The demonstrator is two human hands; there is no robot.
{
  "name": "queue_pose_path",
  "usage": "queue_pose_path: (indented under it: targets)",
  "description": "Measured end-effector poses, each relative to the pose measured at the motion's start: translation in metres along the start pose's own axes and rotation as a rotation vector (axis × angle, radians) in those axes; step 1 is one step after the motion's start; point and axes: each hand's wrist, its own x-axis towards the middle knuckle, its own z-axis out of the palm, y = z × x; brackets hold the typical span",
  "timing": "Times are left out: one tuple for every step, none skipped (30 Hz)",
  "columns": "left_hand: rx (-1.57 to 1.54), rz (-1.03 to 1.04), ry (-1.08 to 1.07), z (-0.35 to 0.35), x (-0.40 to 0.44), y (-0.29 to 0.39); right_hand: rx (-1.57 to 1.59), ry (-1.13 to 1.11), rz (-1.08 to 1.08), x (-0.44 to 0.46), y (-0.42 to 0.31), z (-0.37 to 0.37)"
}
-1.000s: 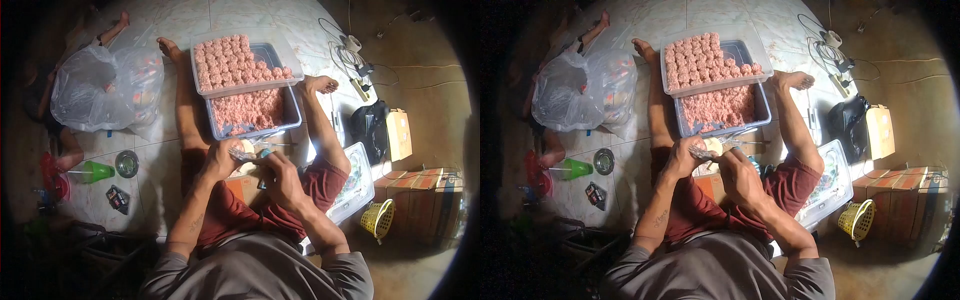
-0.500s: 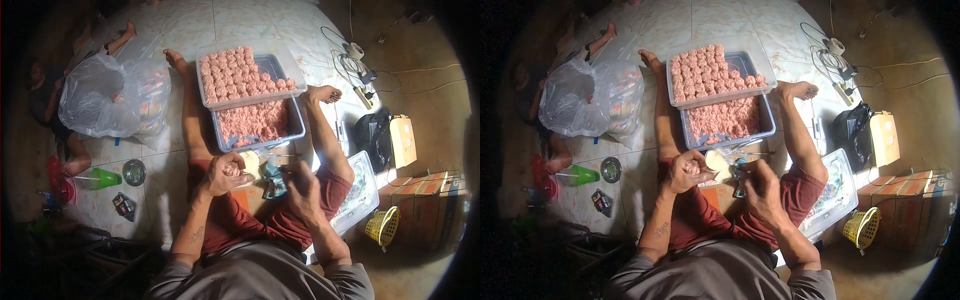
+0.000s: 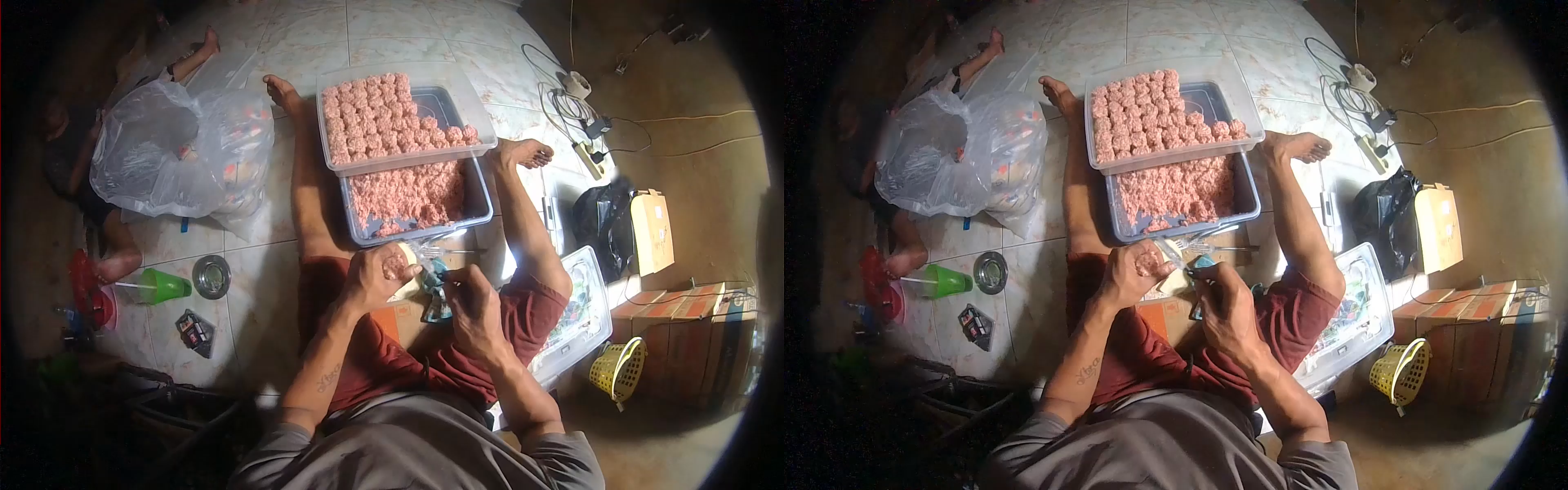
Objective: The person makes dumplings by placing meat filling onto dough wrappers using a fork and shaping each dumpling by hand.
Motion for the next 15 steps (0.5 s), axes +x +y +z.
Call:
queue_pose_path:
  targets:
    - [-0.020, -0.058, -0.021, 0.001, 0.002, 0.002, 0.002, 0.005, -0.001, -0.001, -0.004, -0.002]
    - [-0.057, 0.035, -0.038, 0.001, 0.003, 0.001, 0.136, -0.027, 0.056, -0.001, -0.010, -0.004]
    - [-0.055, 0.038, -0.038, -0.003, 0.003, 0.000, 0.271, -0.062, 0.113, -0.001, -0.014, -0.006]
    - [-0.122, 0.101, -0.078, -0.010, 0.002, -0.002, 0.272, -0.061, 0.109, -0.001, -0.011, -0.004]
    - [-0.190, 0.166, -0.119, -0.014, 0.002, -0.003, 0.247, -0.004, 0.083, -0.001, -0.004, 0.000]
    - [-0.189, 0.169, -0.120, -0.011, 0.003, -0.001, 0.221, 0.053, 0.060, -0.004, 0.003, 0.003]
    - [-0.058, 0.220, -0.050, -0.005, 0.002, 0.003, 0.221, 0.056, 0.058, -0.007, 0.012, 0.007]
    - [0.077, 0.278, 0.022, -0.001, 0.004, 0.007, 0.054, -0.015, -0.037, -0.007, 0.020, 0.010]
    - [0.217, 0.349, 0.099, -0.002, 0.010, 0.010, -0.115, -0.075, -0.143, -0.004, 0.024, 0.011]
    - [0.214, 0.145, 0.026, -0.005, 0.009, 0.011, -0.096, -0.050, -0.232, -0.002, 0.015, 0.006]
    - [0.129, -0.058, -0.081, -0.014, 0.004, 0.015, 0.130, -0.108, -0.004, -0.005, 0.001, -0.002]
    - [0.006, 0.160, 0.012, -0.014, 0.003, 0.011, 0.176, -0.034, 0.027, -0.007, 0.004, -0.004]
    - [-0.064, 0.047, -0.082, -0.023, -0.005, -0.003, 0.228, 0.041, 0.057, -0.008, 0.007, -0.005]
    - [-0.117, 0.151, -0.039, -0.021, -0.005, -0.009, 0.214, 0.083, -0.048, -0.006, 0.009, -0.004]
    - [-0.240, -0.008, -0.117, -0.020, 0.000, 0.000, 0.202, 0.124, -0.138, -0.003, 0.005, -0.003]
